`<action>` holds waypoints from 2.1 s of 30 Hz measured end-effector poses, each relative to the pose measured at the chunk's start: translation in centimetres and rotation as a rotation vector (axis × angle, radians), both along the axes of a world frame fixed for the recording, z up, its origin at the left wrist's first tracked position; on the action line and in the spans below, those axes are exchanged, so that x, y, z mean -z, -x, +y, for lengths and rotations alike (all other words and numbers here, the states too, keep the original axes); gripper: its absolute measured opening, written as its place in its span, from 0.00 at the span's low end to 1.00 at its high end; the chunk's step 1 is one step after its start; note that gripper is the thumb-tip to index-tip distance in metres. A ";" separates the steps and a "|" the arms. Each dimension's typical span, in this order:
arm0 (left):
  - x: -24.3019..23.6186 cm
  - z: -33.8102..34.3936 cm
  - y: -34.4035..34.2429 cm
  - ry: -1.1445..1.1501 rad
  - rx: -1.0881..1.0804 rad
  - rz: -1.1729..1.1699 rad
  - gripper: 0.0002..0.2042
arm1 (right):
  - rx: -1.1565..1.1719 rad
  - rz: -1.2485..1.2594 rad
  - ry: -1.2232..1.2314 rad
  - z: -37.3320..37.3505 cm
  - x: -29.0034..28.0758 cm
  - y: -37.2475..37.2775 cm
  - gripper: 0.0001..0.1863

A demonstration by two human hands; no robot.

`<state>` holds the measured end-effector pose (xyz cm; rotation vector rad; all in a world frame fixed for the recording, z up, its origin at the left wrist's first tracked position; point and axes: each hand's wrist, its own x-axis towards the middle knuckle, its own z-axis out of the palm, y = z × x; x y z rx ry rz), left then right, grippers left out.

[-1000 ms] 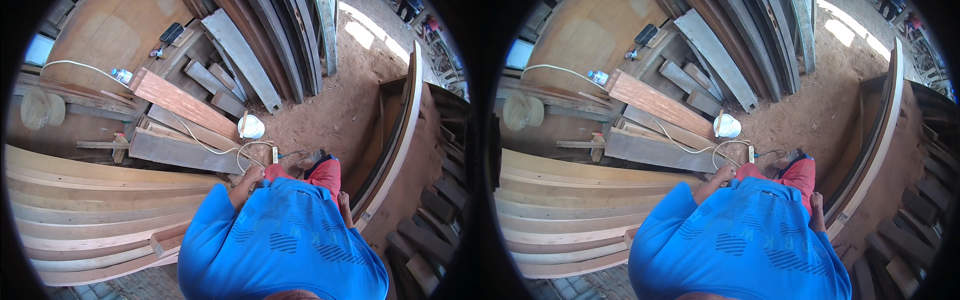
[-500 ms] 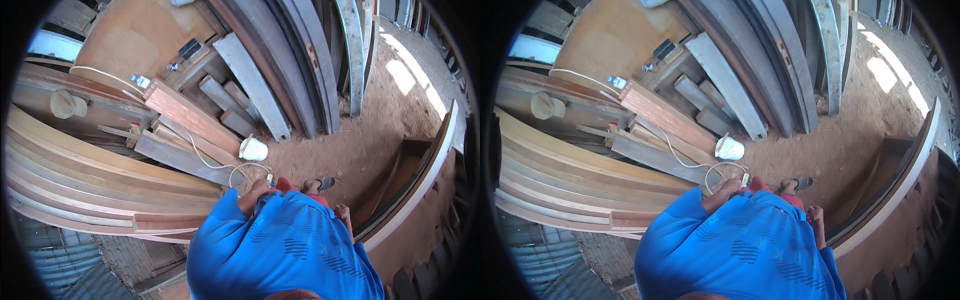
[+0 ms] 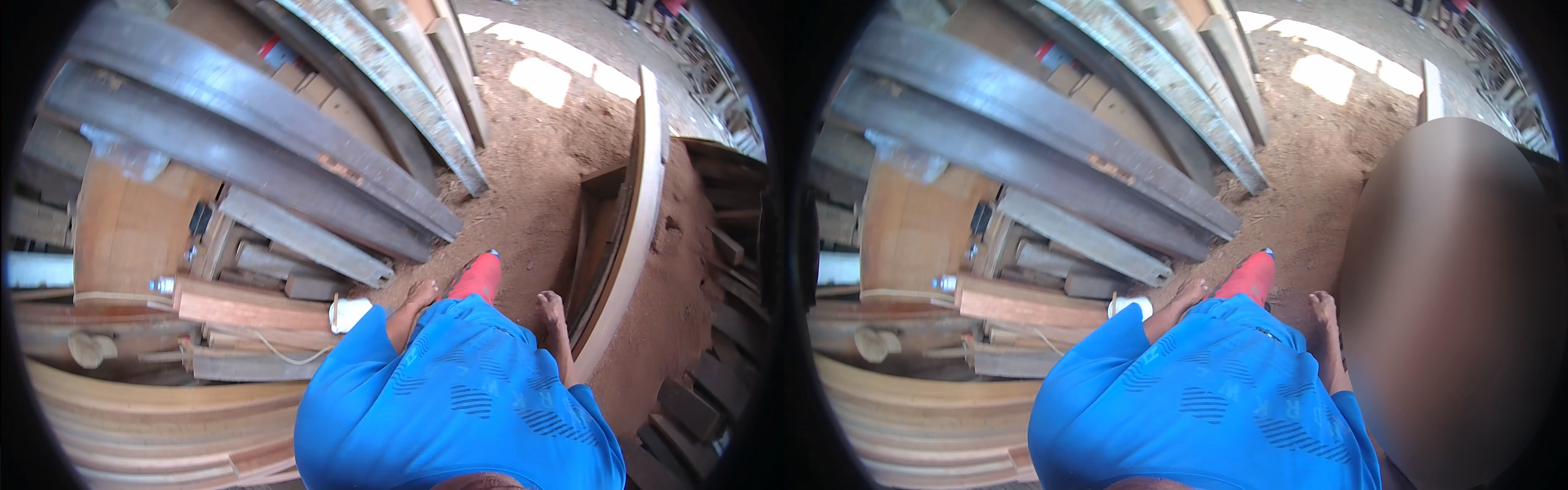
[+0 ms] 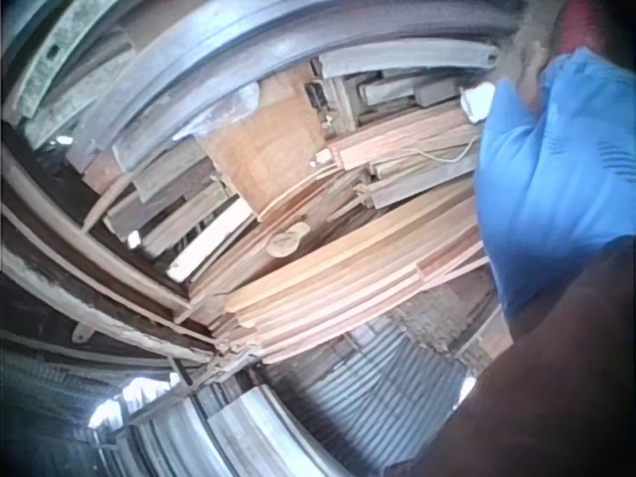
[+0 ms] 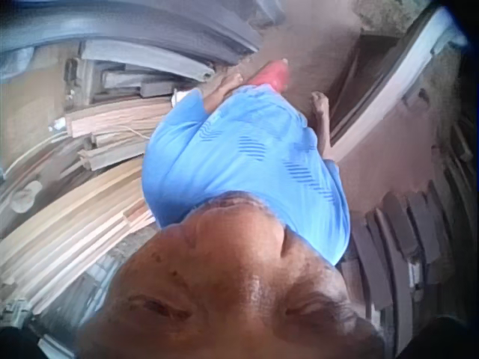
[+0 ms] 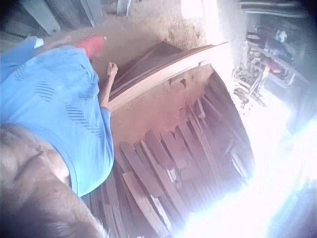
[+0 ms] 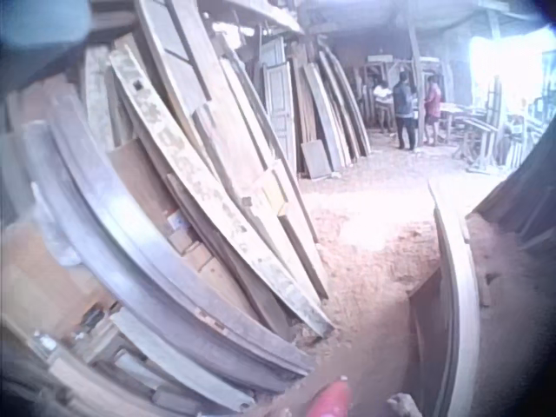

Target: The person shapes a long curved wooden plank using a hand saw, a mallet with a chisel, and an electric sander. They repeatedly cut, chip, and sand the plank while standing in a cluttered workshop.

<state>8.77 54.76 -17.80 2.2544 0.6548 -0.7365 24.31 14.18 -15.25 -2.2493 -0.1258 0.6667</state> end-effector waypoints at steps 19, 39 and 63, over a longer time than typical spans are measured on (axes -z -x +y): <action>0.9 0.3 -44.1 0.319 -0.371 -0.579 0.05 | -0.781 -0.063 0.413 -7.2 7.0 -38.0 0.15; -1.6 -28.3 -28.3 0.083 -1.601 0.301 0.25 | -0.708 0.558 -0.075 22.1 -0.8 -68.0 0.13; 3.2 -9.5 -60.9 0.102 -0.650 0.112 0.13 | -0.269 0.344 -0.264 12.2 -1.9 -83.5 0.18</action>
